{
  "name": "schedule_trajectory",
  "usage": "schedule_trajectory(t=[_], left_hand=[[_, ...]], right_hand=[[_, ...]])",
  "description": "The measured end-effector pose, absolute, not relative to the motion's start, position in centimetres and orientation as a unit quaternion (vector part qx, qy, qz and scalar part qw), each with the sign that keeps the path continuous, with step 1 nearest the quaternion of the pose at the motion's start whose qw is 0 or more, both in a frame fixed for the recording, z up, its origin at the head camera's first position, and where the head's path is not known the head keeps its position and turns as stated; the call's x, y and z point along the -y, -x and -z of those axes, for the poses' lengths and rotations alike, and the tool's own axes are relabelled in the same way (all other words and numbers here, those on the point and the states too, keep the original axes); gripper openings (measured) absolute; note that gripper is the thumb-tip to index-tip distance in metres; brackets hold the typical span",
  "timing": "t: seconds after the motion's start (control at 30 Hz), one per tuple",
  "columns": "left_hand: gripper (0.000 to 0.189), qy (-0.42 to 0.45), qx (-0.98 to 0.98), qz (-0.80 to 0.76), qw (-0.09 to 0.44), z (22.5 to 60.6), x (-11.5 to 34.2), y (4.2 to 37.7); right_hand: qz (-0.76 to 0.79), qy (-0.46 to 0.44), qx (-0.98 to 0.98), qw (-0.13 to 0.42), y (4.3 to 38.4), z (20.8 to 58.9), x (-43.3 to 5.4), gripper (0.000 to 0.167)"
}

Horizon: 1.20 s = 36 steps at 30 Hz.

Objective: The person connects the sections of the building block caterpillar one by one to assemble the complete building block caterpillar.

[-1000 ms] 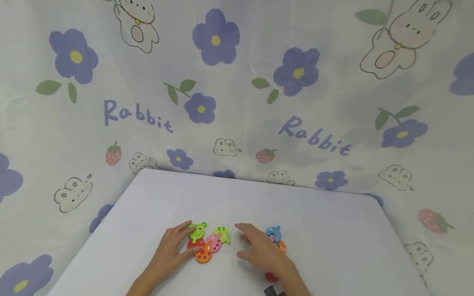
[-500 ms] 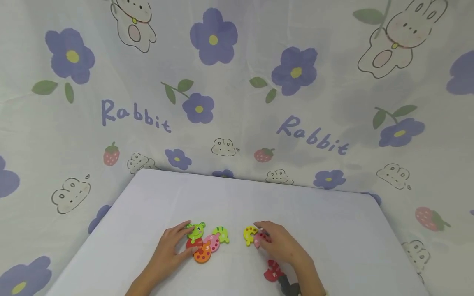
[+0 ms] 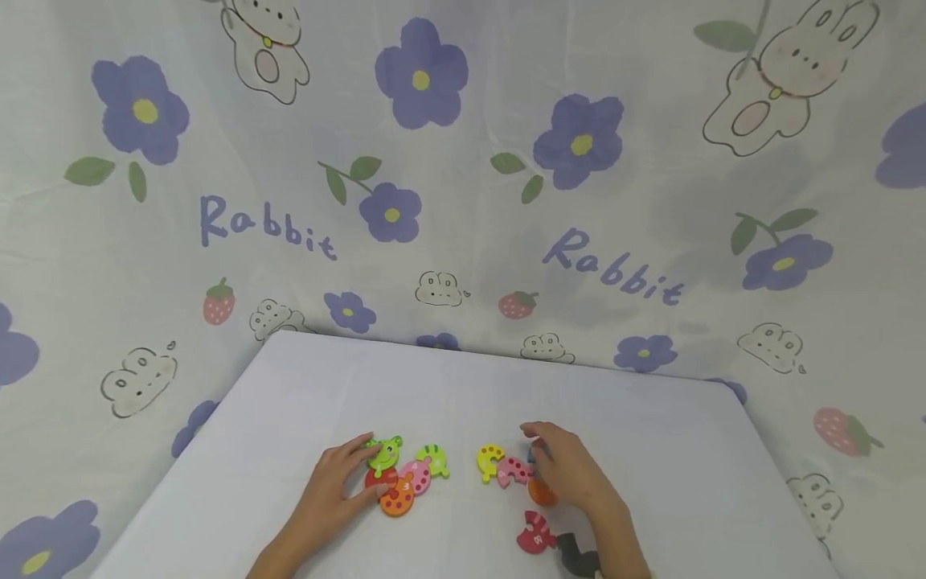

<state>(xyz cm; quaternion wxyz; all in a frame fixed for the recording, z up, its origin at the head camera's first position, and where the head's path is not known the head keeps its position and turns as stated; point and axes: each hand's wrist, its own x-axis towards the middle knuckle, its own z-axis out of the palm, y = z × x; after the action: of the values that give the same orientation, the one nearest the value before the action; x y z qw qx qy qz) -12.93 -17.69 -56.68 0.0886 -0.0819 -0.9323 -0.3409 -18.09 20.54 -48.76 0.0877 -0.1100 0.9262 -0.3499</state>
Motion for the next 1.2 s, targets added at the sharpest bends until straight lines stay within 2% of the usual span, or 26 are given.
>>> schedule_trajectory(t=[0.1, 0.4, 0.67, 0.93, 1.2], left_hand=[[0.065, 0.083, 0.934, 0.338, 0.088, 56.8, 17.7, 13.0], [0.069, 0.077, 0.933, 0.345, 0.062, 57.0, 17.8, 13.1], [0.069, 0.075, 0.935, 0.342, 0.060, 57.0, 17.9, 13.2], [0.068, 0.070, 0.935, 0.344, 0.055, 57.0, 17.9, 13.2], [0.069, 0.071, 0.935, 0.343, 0.053, 56.8, 17.9, 13.2]], right_hand=[[0.322, 0.090, -0.939, 0.079, 18.3, 48.9, -21.1, 0.037], [0.218, 0.101, -0.964, 0.113, 19.1, 49.9, -22.3, 0.043], [0.222, 0.079, -0.967, 0.097, 19.2, 50.1, -22.4, 0.045], [0.191, 0.082, -0.973, 0.101, 19.5, 50.7, -22.3, 0.057], [0.183, 0.077, -0.974, 0.106, 19.6, 50.9, -22.0, 0.055]])
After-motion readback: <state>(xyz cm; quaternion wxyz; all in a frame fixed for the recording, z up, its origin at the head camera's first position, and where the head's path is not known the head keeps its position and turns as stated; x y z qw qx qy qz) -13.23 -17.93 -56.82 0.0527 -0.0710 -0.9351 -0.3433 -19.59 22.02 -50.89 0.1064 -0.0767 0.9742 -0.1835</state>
